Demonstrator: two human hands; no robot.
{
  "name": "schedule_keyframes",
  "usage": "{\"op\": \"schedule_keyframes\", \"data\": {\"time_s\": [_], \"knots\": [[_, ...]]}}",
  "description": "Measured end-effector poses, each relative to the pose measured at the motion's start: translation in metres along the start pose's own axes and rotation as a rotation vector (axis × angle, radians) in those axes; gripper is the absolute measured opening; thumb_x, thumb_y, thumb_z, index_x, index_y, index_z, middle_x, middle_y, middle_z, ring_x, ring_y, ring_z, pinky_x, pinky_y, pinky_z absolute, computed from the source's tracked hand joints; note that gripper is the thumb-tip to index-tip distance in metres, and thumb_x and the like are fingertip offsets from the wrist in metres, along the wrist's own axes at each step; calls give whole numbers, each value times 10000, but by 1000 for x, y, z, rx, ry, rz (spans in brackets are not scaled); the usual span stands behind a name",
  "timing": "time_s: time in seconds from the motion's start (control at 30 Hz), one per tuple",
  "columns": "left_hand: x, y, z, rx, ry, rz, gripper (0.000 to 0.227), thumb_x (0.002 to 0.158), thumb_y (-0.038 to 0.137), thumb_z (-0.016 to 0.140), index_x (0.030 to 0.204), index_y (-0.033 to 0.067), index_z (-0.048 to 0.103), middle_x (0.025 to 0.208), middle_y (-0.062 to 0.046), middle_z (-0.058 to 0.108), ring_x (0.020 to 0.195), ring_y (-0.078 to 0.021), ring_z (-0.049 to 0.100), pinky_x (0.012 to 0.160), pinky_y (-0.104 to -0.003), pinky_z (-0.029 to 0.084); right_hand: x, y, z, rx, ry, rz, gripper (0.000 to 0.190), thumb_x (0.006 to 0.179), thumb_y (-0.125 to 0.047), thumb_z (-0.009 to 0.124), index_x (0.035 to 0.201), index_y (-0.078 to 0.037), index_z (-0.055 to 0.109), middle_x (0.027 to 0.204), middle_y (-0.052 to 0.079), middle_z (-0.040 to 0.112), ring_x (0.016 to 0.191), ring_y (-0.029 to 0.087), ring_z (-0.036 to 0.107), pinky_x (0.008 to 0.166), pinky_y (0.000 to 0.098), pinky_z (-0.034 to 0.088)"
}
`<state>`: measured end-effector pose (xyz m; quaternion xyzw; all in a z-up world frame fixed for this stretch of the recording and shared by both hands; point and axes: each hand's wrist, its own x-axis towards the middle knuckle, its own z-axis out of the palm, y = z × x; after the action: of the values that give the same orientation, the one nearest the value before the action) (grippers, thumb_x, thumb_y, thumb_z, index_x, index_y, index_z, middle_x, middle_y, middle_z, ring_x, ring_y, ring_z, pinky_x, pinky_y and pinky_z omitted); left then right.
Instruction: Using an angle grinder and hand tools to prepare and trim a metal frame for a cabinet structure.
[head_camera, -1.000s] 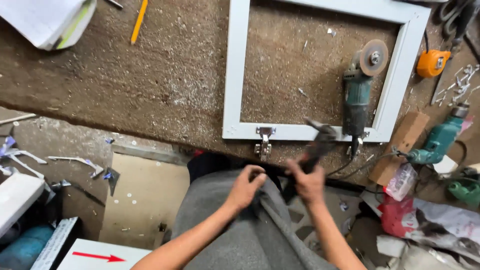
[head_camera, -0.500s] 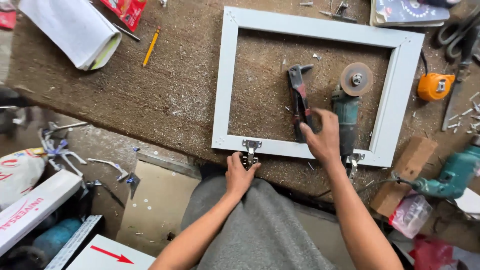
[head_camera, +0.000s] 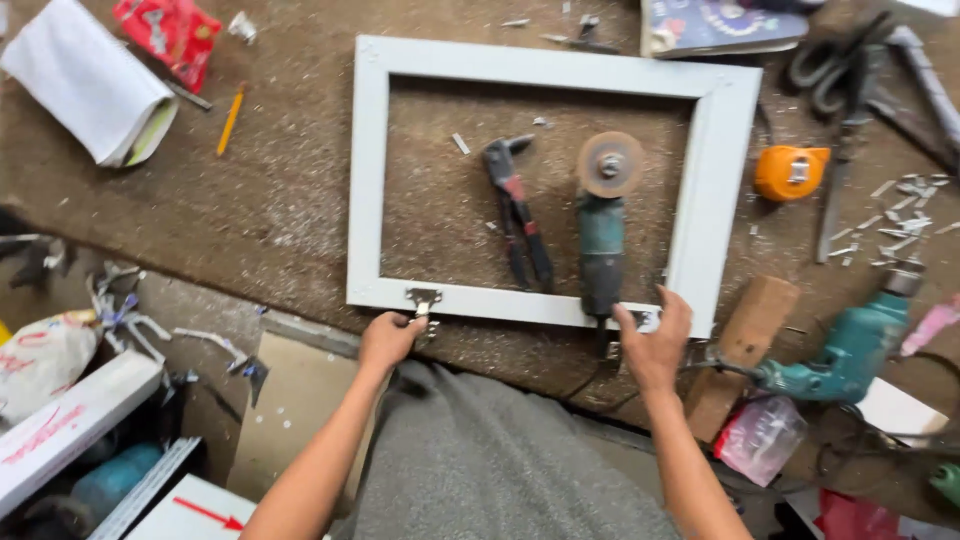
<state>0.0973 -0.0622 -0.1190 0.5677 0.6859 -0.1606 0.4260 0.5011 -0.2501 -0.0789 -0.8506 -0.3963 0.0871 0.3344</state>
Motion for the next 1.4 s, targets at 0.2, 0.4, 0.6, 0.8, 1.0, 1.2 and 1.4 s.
{"op": "schedule_keyframes", "data": {"time_s": [0.2,0.4,0.6,0.8,1.0,1.2,1.4], "knots": [[-64,71,-58,447,188,172,449,928,514,673,947,72,755,884,-154,777,942,-359,768,747,-470,604,71,-51,63,-116,-474,401,1128,728,-462,885,1566,-15,275,1515,288,404,1367,481,472,1086,642,443],[-4,55,-39,416,443,524,497,914,494,671,1238,117,659,1157,-126,675,1062,-355,650,875,-480,551,86,-34,-1,362,-522,545,821,501,-291,825,1279,-134,614,1094,46,734,936,181,669,765,342,508],[28,46,-59,311,638,415,656,879,433,749,1381,77,522,1308,-202,523,1119,-357,568,886,-447,541,56,-20,-144,100,-168,753,1332,579,-140,857,1669,-328,115,1595,92,440,1339,306,535,1097,420,419],[58,54,-69,260,428,145,1075,735,641,819,1518,97,323,1394,-241,464,1225,-349,494,989,-476,541,60,118,-169,-388,-118,884,911,619,-398,910,1365,10,582,1329,256,646,1170,469,632,910,568,526],[41,76,-106,215,314,-4,690,757,374,872,1267,54,535,1214,-209,720,1153,-419,672,936,-504,563,79,125,-173,-493,-313,822,898,682,-444,851,1472,-116,581,1379,228,637,1216,451,625,947,574,533],[-73,128,-162,-159,361,68,600,782,83,847,1262,5,496,1169,-234,680,894,-299,722,602,-354,693,48,170,-153,-426,231,100,679,784,-351,826,1332,34,712,1338,240,653,1263,408,565,1074,539,412],[-107,97,-204,-266,546,268,698,734,99,837,1314,-10,464,1108,-229,635,885,-392,712,608,-458,671,82,-45,-157,208,-233,640,1012,747,-580,518,1615,-145,235,1644,214,238,1436,417,366,1113,689,351]]}}
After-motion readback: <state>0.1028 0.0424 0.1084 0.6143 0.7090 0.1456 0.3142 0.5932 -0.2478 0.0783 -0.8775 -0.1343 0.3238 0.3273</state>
